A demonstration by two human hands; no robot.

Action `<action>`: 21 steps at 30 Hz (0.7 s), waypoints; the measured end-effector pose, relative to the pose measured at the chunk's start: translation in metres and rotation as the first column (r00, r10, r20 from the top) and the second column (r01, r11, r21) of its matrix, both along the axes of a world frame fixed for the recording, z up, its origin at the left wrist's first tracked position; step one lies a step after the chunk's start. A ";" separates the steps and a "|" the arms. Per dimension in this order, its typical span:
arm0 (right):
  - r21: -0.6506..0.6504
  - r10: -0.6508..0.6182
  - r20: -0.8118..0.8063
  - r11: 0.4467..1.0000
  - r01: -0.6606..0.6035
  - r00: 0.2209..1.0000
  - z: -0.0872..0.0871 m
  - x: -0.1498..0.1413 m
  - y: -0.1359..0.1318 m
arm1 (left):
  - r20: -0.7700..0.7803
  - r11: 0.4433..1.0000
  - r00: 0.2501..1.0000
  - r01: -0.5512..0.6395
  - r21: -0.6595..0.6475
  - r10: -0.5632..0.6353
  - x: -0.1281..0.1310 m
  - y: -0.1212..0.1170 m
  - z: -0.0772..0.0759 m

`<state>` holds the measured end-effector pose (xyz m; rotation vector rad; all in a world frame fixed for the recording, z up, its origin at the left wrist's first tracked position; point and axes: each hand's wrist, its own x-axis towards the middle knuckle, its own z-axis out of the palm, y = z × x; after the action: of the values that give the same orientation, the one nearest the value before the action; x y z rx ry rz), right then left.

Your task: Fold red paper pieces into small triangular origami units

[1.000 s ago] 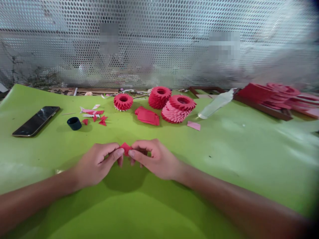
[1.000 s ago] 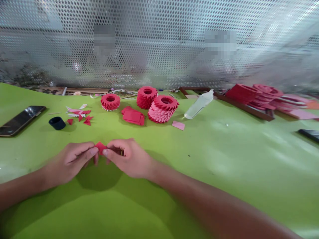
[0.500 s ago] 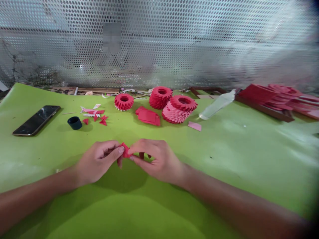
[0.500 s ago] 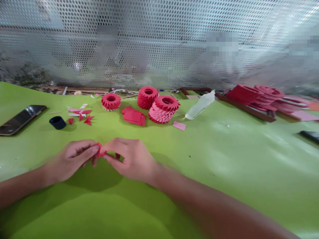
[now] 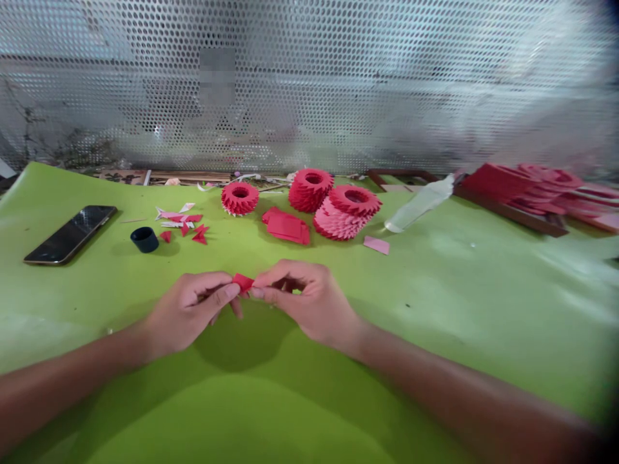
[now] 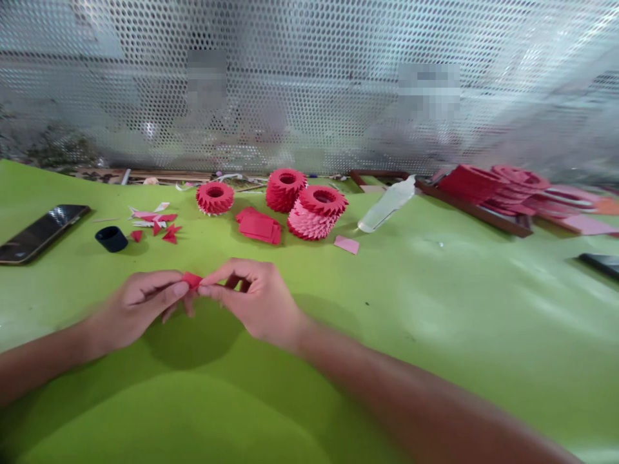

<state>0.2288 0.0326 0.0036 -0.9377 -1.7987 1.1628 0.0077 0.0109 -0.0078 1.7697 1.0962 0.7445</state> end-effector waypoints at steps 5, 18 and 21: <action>-0.171 0.006 -0.184 0.985 -0.039 0.983 0.000 -0.005 0.002 | -0.055 1.000 0.998 -0.009 0.005 0.009 0.001 0.001 -0.001; 0.182 -0.038 0.080 0.983 0.023 0.996 -0.001 -0.004 -0.008 | -0.084 0.998 0.995 -0.053 0.035 0.056 0.012 -0.004 0.010; 0.359 0.001 0.153 0.931 -0.057 0.988 -0.003 -0.003 -0.009 | -0.088 0.999 0.996 -0.031 0.042 0.035 0.012 -0.004 0.011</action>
<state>0.2258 0.0238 0.0009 -0.7961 -2.0656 0.7516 0.0196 0.0065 0.0029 1.8378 1.1789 0.7187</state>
